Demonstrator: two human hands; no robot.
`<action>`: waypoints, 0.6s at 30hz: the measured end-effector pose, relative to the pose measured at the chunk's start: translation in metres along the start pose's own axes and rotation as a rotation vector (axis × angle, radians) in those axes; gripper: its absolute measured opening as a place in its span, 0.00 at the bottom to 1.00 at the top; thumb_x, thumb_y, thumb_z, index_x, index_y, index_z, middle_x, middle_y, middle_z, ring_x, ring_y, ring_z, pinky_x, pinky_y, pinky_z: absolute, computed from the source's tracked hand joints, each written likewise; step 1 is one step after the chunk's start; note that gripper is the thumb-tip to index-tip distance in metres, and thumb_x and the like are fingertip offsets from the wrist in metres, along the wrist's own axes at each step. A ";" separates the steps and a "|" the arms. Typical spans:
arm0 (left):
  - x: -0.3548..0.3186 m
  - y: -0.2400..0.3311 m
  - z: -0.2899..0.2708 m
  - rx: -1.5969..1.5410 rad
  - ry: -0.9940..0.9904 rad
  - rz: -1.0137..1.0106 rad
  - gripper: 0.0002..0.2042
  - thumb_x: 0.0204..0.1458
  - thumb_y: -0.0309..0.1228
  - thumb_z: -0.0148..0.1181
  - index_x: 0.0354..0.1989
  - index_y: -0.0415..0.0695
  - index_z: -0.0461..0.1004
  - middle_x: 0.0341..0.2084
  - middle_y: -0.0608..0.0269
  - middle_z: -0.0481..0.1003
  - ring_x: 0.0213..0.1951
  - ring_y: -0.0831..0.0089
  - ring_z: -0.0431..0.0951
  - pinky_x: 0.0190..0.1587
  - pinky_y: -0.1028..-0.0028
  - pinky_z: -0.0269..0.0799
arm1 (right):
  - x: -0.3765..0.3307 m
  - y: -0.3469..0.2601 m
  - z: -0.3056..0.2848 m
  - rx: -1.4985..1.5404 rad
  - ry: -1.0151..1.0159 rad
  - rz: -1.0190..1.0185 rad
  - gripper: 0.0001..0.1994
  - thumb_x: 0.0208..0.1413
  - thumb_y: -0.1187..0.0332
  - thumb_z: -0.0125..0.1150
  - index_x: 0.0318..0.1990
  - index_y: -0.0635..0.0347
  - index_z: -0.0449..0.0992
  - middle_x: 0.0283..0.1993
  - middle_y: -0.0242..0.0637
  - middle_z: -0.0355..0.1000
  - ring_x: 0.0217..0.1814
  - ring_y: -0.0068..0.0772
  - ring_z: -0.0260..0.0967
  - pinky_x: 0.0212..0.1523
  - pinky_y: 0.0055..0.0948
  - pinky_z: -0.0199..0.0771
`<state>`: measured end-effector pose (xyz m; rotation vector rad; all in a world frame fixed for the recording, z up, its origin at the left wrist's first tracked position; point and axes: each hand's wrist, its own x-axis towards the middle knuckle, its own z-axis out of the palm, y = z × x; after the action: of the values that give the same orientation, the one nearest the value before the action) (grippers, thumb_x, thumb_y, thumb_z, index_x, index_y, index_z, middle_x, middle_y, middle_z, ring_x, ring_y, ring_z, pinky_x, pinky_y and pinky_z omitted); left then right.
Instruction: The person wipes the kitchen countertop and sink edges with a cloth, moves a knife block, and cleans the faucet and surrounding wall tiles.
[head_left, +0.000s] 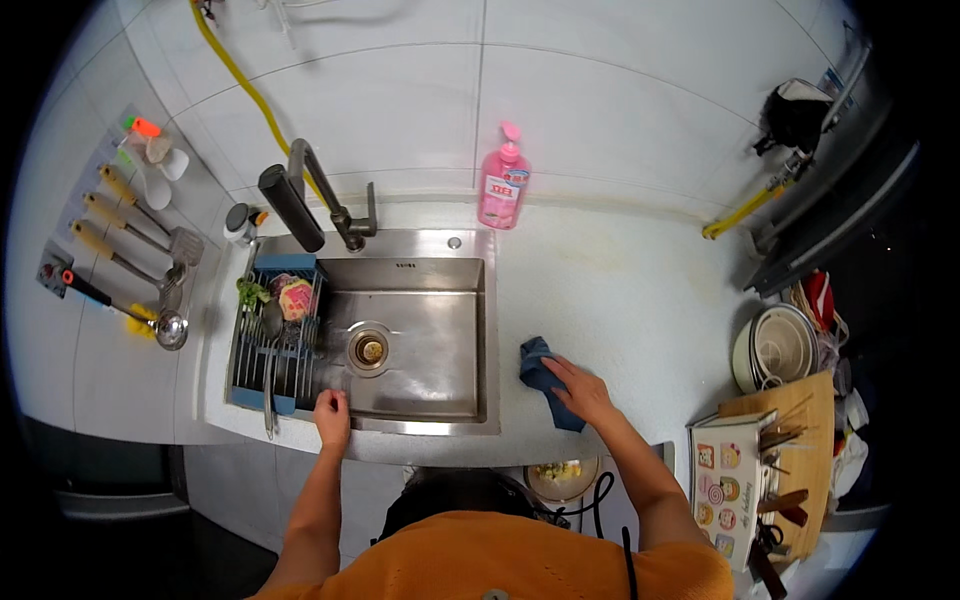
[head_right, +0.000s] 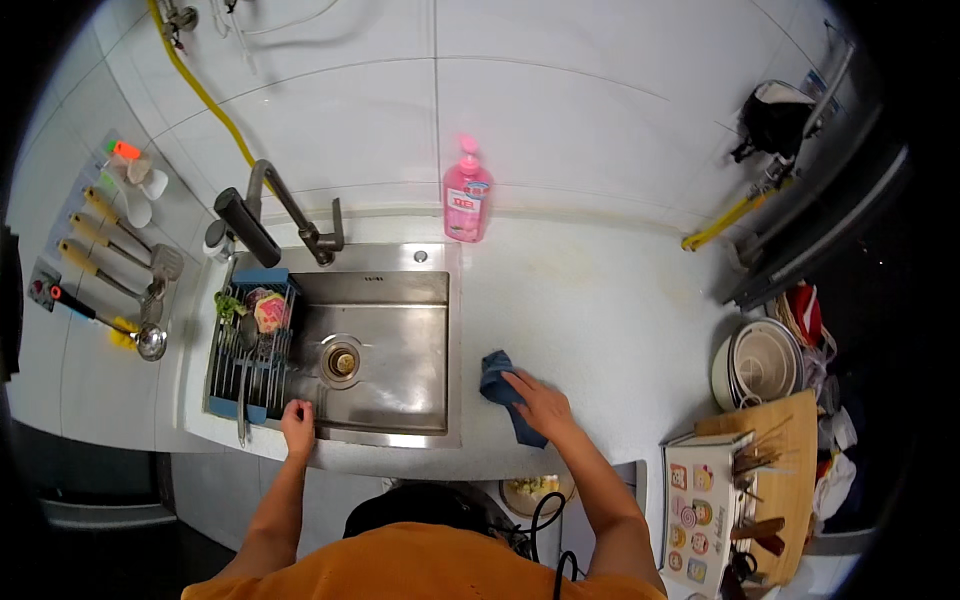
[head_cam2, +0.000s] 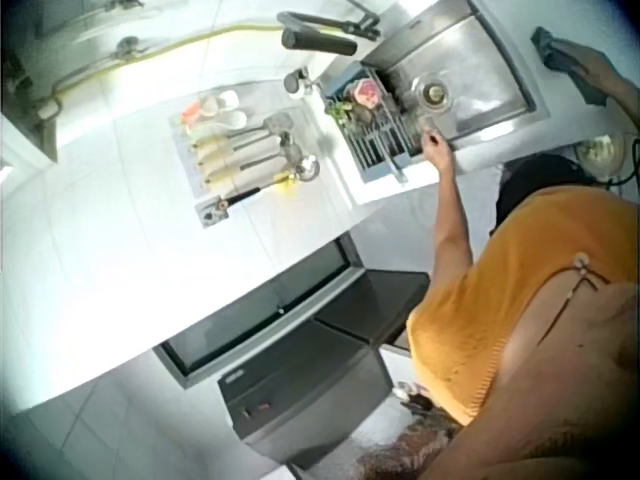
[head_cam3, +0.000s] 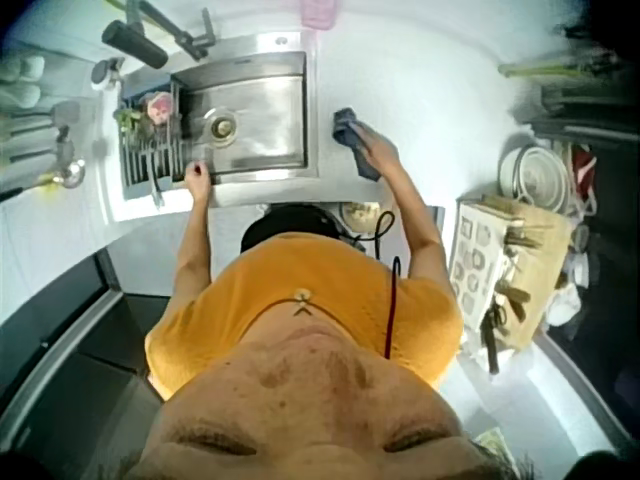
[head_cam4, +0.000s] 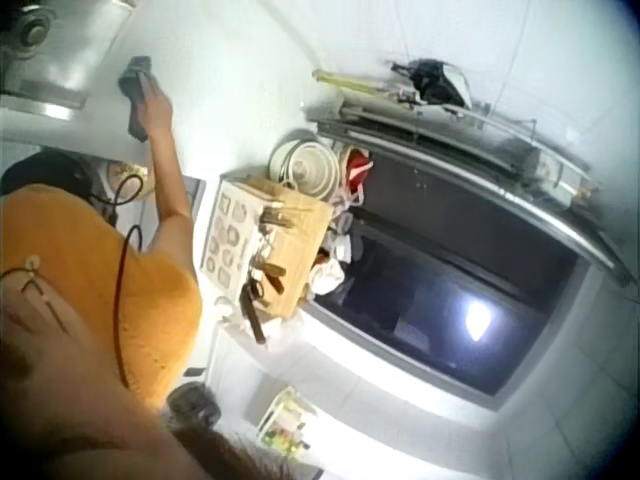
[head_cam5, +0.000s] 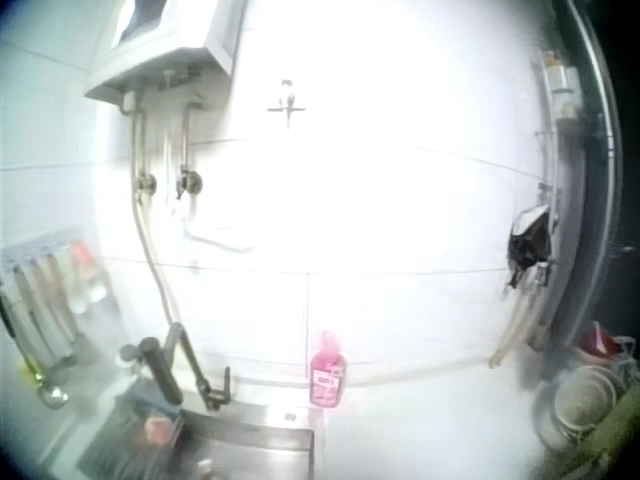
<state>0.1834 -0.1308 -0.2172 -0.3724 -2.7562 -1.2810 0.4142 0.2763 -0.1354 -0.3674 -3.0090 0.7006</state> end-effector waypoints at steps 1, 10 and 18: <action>-0.002 0.002 0.002 0.037 0.003 0.033 0.11 0.51 0.30 0.55 0.23 0.36 0.65 0.21 0.49 0.66 0.27 0.52 0.67 0.31 0.63 0.63 | 0.017 0.007 0.001 0.001 -0.001 -0.018 0.27 0.49 0.68 0.59 0.60 0.44 0.62 0.57 0.45 0.65 0.53 0.45 0.68 0.49 0.33 0.72; -0.020 0.017 0.018 0.390 0.030 0.181 0.07 0.43 0.30 0.56 0.19 0.42 0.67 0.21 0.57 0.68 0.31 0.56 0.68 0.35 0.60 0.62 | 0.216 0.046 -0.040 0.277 0.255 0.180 0.24 0.49 0.51 0.59 0.50 0.56 0.73 0.43 0.48 0.74 0.41 0.44 0.72 0.44 0.35 0.71; -0.016 0.019 0.017 0.419 -0.002 0.181 0.06 0.43 0.30 0.56 0.20 0.43 0.69 0.22 0.57 0.68 0.31 0.57 0.69 0.35 0.61 0.62 | 0.334 0.037 -0.046 0.578 0.592 0.156 0.48 0.40 0.67 0.70 0.65 0.68 0.43 0.61 0.51 0.57 0.59 0.41 0.62 0.56 0.32 0.64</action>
<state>0.2038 -0.1093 -0.2170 -0.5647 -2.8137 -0.6398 0.1022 0.4072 -0.1182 -0.6381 -2.1310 1.1742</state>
